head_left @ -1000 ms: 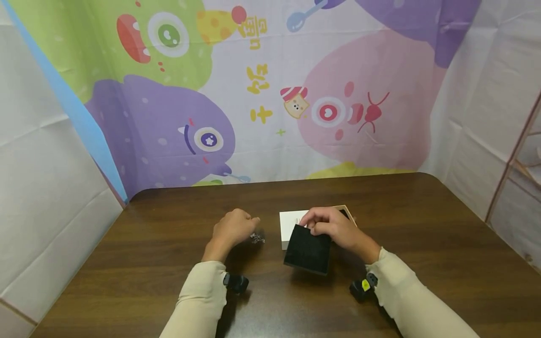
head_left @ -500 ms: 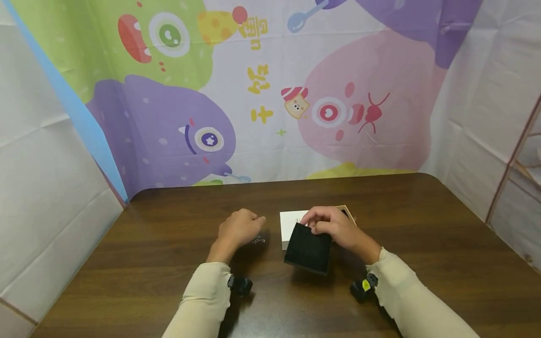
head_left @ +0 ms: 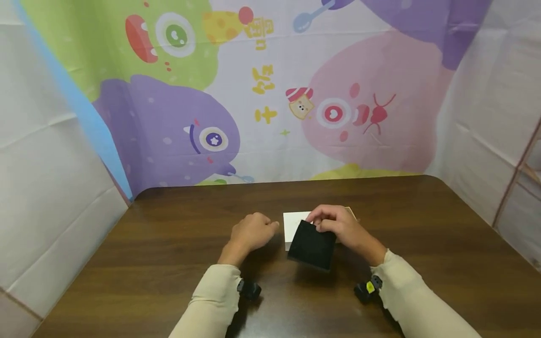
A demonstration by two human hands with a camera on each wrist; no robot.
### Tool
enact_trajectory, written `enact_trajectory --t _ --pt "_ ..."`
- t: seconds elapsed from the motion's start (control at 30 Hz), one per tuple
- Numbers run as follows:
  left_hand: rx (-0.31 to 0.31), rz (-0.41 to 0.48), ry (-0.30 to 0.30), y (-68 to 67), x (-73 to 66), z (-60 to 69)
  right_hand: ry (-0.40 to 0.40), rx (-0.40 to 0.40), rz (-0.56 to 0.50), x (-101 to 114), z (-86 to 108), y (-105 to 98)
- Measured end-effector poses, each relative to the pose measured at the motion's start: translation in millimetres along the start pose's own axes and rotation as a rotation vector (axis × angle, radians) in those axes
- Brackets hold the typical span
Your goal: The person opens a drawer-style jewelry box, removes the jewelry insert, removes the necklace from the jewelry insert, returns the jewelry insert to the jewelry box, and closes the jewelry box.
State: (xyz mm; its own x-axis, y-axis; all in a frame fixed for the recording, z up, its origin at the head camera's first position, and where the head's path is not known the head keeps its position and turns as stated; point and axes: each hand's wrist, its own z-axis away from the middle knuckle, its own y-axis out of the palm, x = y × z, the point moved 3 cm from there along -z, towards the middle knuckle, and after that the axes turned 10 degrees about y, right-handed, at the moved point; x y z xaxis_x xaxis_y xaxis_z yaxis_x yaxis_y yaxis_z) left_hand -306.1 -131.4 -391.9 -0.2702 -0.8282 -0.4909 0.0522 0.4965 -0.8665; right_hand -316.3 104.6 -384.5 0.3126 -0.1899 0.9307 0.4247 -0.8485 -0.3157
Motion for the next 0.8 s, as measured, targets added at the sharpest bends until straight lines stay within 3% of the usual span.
enact_trajectory --t 0.23,0.8 --pt "0.012 0.013 0.028 2.7 -3.4 2.6 -0.003 -0.005 -0.008 0.7 0.9 0.4" --pt "0.036 0.013 0.028 6.2 -6.9 4.3 -0.031 -0.011 -0.003 3.9 1.9 0.8"
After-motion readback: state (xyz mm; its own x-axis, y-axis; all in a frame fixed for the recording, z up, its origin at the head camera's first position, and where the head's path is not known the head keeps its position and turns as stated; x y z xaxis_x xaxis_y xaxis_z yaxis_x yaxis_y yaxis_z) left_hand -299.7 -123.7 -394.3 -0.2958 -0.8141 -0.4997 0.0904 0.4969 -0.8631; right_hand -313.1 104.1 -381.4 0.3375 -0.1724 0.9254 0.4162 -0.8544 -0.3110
